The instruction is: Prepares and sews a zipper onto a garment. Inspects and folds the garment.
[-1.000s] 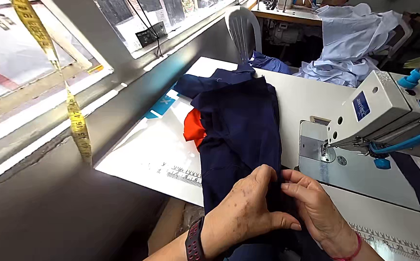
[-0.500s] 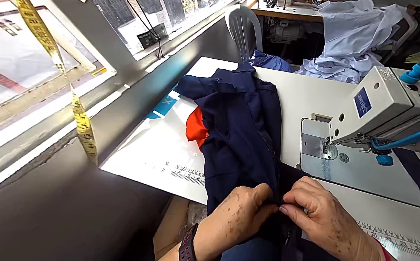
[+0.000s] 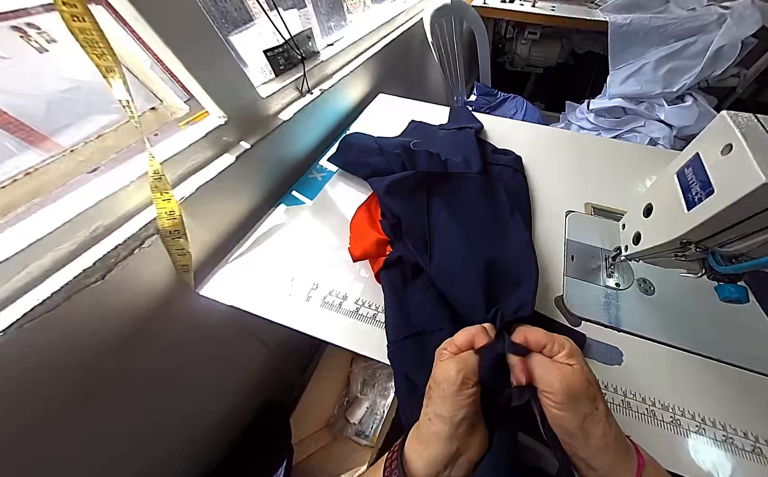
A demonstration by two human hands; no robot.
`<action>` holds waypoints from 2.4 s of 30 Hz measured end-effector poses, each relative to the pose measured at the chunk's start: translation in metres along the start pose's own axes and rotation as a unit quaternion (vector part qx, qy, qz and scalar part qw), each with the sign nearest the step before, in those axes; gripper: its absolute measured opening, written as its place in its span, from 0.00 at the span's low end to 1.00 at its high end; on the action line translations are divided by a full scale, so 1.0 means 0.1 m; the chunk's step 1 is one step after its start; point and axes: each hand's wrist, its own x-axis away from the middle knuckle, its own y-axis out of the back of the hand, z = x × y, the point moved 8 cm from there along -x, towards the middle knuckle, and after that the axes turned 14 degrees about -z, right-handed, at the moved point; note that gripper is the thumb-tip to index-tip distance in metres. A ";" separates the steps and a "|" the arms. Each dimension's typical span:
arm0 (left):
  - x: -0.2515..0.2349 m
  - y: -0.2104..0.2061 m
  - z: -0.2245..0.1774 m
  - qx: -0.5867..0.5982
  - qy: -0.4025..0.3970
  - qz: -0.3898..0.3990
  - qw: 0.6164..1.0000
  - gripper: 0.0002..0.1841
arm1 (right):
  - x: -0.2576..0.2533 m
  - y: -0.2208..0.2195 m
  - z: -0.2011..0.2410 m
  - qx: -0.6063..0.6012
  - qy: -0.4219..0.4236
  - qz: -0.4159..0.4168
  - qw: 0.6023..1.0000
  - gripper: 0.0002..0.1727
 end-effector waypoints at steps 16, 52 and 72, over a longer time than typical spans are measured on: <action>0.05 0.10 -0.28 -0.343 -0.090 0.281 0.892 0.19 | 0.04 0.19 0.07 0.049 -0.102 0.204 0.973 0.06; 0.14 -0.12 -0.31 -0.321 -0.328 0.255 0.851 0.13 | 0.13 0.02 0.27 0.230 0.142 0.115 0.956 0.11; -0.07 0.00 -0.38 0.094 -0.039 0.281 0.954 0.11 | -0.10 -0.13 0.36 -0.420 -0.028 0.161 0.892 0.09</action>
